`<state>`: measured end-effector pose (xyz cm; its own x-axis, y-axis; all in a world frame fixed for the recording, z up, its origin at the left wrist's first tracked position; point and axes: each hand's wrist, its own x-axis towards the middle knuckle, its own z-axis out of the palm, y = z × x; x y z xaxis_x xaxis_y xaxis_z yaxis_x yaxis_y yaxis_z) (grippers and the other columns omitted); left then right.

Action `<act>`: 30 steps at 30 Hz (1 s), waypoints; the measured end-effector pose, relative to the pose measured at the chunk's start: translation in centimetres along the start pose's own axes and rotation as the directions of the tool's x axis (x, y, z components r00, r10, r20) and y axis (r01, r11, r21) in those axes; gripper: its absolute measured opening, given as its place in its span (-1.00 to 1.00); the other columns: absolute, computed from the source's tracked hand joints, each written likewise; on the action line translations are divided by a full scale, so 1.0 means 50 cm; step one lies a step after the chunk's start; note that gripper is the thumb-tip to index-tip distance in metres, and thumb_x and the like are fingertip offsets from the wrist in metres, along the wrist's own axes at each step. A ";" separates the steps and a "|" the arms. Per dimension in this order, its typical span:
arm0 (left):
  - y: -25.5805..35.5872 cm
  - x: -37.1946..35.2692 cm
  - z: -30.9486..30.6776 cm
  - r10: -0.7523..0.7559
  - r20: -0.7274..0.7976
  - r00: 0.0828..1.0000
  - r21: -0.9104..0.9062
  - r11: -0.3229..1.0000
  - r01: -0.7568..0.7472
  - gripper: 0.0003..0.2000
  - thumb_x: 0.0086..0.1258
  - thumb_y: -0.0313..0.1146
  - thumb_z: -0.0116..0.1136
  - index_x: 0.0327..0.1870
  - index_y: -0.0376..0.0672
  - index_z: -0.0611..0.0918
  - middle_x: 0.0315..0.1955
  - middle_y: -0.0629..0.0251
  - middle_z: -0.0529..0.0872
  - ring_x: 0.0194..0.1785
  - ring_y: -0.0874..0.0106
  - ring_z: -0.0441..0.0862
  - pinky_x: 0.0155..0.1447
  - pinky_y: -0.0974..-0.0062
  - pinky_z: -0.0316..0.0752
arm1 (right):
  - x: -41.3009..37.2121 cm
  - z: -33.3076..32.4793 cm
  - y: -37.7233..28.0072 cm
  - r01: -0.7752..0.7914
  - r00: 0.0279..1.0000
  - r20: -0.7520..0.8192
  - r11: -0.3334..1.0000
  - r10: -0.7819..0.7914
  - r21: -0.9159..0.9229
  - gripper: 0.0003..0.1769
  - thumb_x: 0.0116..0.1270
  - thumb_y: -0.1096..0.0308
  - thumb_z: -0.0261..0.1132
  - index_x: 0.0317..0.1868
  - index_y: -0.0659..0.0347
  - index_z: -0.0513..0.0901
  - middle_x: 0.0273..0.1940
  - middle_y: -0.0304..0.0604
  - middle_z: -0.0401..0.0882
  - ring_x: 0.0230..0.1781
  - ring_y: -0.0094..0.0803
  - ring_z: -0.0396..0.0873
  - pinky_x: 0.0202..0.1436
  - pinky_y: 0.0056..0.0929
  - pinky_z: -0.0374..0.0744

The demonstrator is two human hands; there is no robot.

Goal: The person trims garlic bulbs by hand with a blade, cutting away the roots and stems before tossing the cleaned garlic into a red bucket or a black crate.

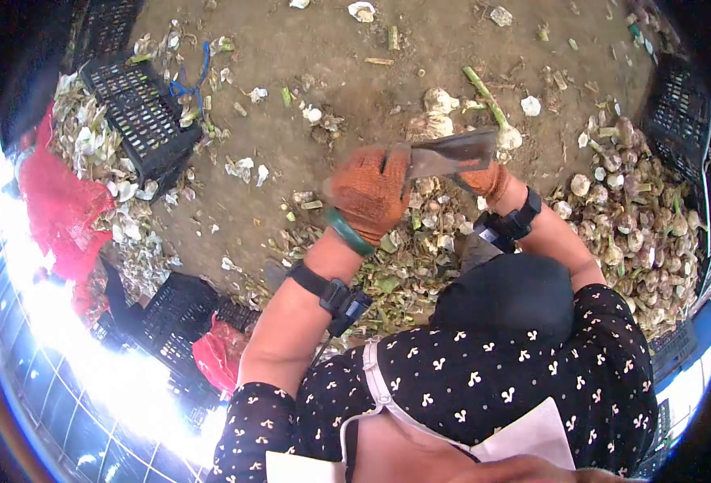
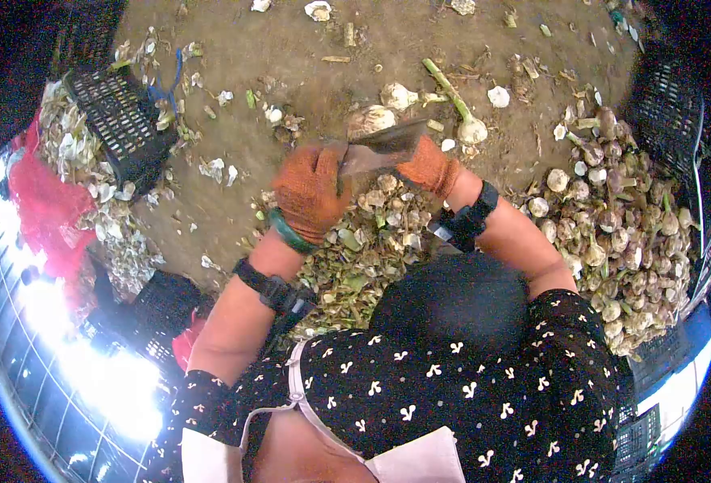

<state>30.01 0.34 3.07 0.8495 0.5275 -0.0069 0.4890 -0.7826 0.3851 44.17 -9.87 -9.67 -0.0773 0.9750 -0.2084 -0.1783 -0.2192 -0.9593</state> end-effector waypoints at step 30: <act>-0.140 -0.177 0.027 -0.575 0.408 0.709 0.254 0.818 0.516 -0.63 0.06 -0.22 0.09 -0.11 -0.20 0.46 -0.24 0.01 0.55 -0.20 0.10 0.52 -0.20 0.23 0.46 | -0.061 -0.006 -0.055 0.006 0.985 -0.171 0.981 -0.040 -0.195 -0.36 0.00 0.28 0.34 0.10 0.24 0.30 0.02 -0.14 0.41 0.05 -0.39 0.36 0.14 -0.39 0.31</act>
<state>19.35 0.71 -0.83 0.4024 0.6891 -0.6027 0.8887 -0.4519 0.0766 45.16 -12.24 -6.47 0.0985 0.9749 -0.1996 0.0161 -0.2021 -0.9792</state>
